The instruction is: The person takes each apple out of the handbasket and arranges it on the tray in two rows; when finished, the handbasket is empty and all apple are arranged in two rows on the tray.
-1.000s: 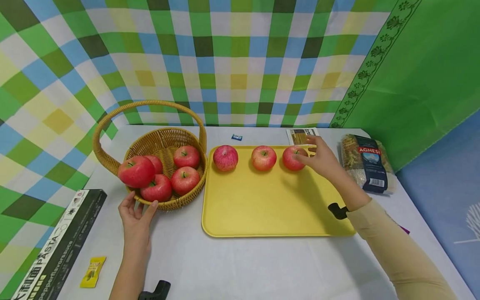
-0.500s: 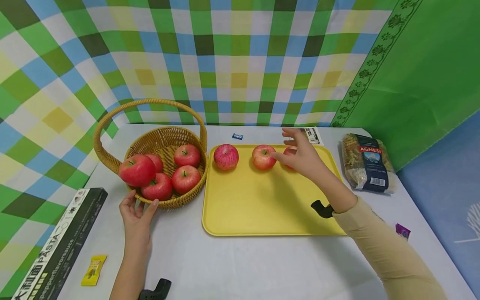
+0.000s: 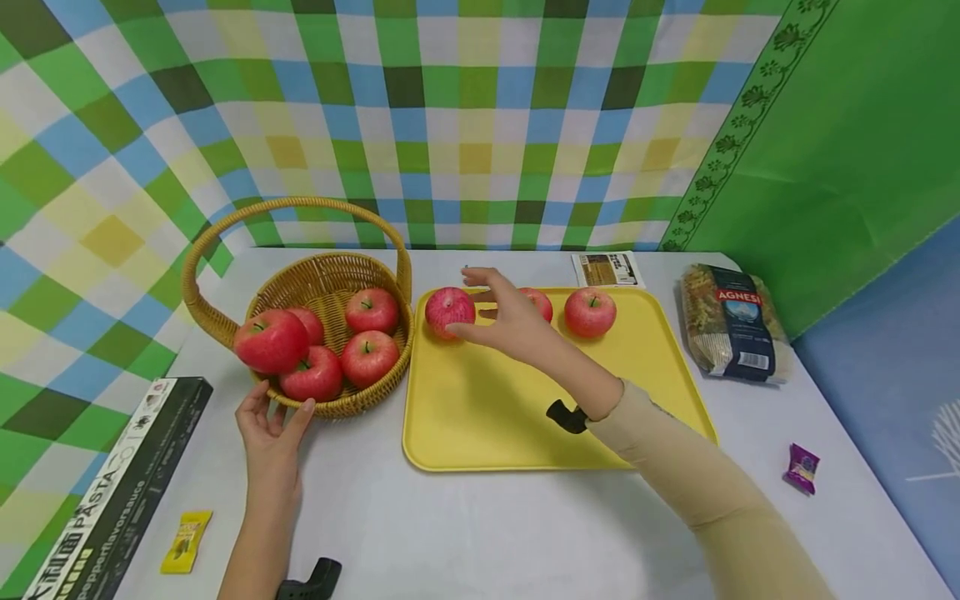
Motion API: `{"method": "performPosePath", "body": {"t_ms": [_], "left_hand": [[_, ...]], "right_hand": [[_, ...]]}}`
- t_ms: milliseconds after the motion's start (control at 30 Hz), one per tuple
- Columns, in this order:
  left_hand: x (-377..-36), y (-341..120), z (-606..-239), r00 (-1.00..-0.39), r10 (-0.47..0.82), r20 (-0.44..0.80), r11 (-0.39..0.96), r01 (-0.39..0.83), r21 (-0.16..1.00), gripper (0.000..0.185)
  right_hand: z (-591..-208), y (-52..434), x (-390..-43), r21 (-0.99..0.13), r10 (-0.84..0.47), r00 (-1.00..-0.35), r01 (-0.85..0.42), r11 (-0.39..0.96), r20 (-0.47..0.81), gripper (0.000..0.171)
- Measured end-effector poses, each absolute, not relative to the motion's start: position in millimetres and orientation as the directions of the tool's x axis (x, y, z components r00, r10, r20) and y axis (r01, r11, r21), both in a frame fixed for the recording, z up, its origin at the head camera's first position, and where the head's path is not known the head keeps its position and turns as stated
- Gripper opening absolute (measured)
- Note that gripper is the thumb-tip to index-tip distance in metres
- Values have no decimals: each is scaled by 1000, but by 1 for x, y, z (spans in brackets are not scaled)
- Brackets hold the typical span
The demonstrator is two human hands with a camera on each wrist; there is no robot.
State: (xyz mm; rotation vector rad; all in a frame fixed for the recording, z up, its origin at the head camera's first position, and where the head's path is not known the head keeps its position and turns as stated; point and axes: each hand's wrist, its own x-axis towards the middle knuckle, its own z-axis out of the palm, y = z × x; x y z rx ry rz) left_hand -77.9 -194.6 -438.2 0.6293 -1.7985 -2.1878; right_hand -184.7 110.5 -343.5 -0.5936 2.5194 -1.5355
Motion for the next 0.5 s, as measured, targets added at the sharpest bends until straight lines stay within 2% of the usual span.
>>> {"method": "performPosePath", "body": {"t_ms": [200,500], "left_hand": [[-78,-194,-437,-883,-431,-185,-207,-102,973,69],[-77,-195,-437,-881,-437,-181,-198,-102,975,70]], "right_hand": [[-350,70,-182,-856,-485,-869,-325,402,102,81],[-359,18,-181,-898,-579,-808,-328,292,107,78]]}}
